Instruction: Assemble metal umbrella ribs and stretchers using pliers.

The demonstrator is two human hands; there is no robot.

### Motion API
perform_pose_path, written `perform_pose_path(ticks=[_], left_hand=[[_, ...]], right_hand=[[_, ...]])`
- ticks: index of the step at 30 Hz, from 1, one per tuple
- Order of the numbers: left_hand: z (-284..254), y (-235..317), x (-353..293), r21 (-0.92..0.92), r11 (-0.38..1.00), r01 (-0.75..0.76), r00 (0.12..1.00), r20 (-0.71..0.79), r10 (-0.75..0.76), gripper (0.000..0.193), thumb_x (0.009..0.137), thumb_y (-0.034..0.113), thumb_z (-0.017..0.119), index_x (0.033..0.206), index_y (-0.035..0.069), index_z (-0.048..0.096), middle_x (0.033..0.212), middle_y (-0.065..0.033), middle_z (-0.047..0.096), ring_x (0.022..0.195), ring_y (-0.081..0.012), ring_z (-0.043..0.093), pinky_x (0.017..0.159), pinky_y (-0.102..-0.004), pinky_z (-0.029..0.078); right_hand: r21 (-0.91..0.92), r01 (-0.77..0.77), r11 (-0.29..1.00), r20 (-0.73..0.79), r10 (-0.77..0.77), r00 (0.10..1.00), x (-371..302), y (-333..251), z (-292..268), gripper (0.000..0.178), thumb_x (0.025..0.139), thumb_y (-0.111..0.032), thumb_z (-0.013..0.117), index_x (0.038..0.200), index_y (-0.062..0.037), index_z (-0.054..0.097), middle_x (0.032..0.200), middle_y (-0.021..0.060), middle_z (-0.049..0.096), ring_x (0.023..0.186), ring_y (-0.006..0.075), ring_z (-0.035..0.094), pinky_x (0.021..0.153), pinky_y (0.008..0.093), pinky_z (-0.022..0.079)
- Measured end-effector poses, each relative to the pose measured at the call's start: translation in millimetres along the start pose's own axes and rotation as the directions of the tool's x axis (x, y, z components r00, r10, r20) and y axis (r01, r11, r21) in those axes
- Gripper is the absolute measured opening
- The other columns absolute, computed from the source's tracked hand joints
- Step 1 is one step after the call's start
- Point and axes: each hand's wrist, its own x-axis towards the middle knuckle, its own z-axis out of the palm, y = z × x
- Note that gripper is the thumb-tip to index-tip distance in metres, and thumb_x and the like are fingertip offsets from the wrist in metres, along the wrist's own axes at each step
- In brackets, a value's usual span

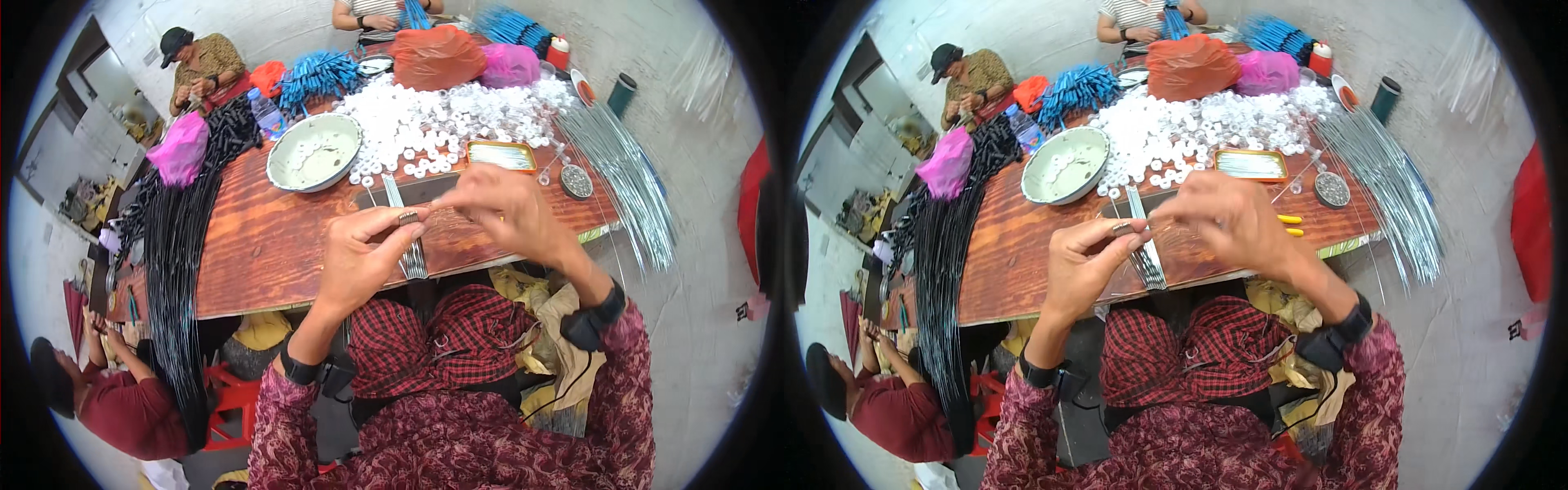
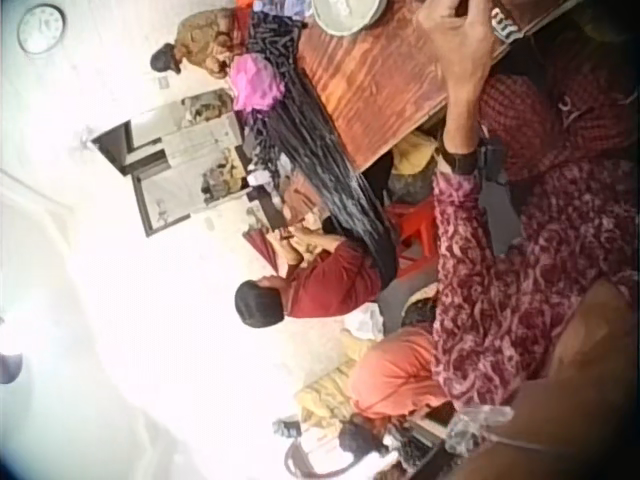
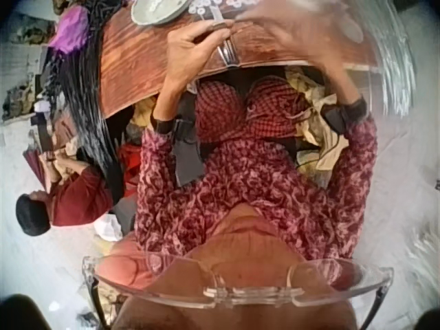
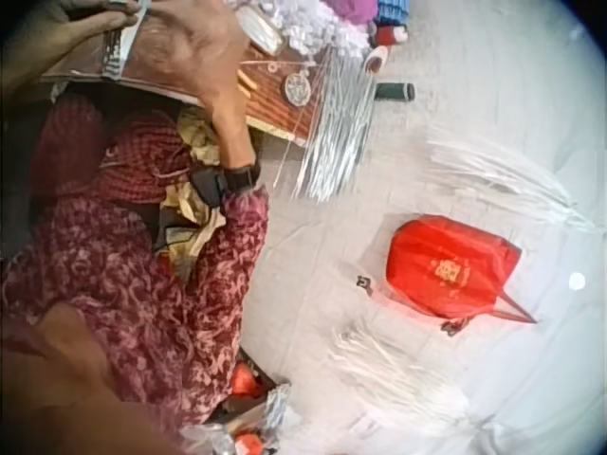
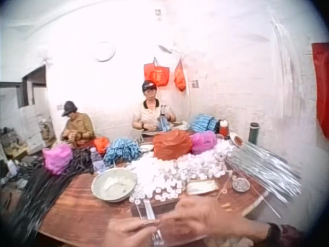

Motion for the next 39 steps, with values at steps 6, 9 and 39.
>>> perform_pose_path(ticks=[6,9,39], left_hand=[[0,-8,-6,-0.076,0.997,-0.031,0.999,-0.039,0.028,0.017,0.086,0.002,0.07,0.103,-0.001,0.075,0.091,-0.0093,0.076,0.08,-0.009,0.068,0.068,-0.0236,0.054],[0,-4,-8,-0.086,0.996,-0.033,0.998,-0.047,0.029,0.017,0.086,0.002,0.07,0.102,-0.001,0.075,0.09,-0.0091,0.075,0.08,-0.0094,0.068,0.068,-0.024,0.054],[-4,-4,-10,-0.075,0.997,-0.028,0.999,0.04,0.031,0.017,0.088,0.004,0.071,0.104,-0.001,0.075,0.09,-0.0081,0.075,0.08,-0.0092,0.067,0.068,-0.024,0.053]], right_hand=[[-0.156,0.008,0.988,-0.049,-0.015,0.999,-12,-24,-4,0.035,0.077,0.0,0.065,0.106,-0.0177,0.075,0.079,0.0067,0.059,0.074,0.0245,0.061,0.063,0.036,0.049],[-0.142,0.058,0.988,-0.051,-0.065,0.997,-9,-32,-3,0.037,0.076,-0.001,0.066,0.108,-0.0193,0.075,0.079,0.0062,0.058,0.074,0.0239,0.061,0.062,0.0363,0.048],[-0.064,0.063,0.996,-0.057,-0.066,0.996,-2,-27,8,0.04,0.074,0.002,0.064,0.106,-0.0182,0.077,0.075,0.0064,0.056,0.068,0.0229,0.058,0.058,0.0351,0.045]])
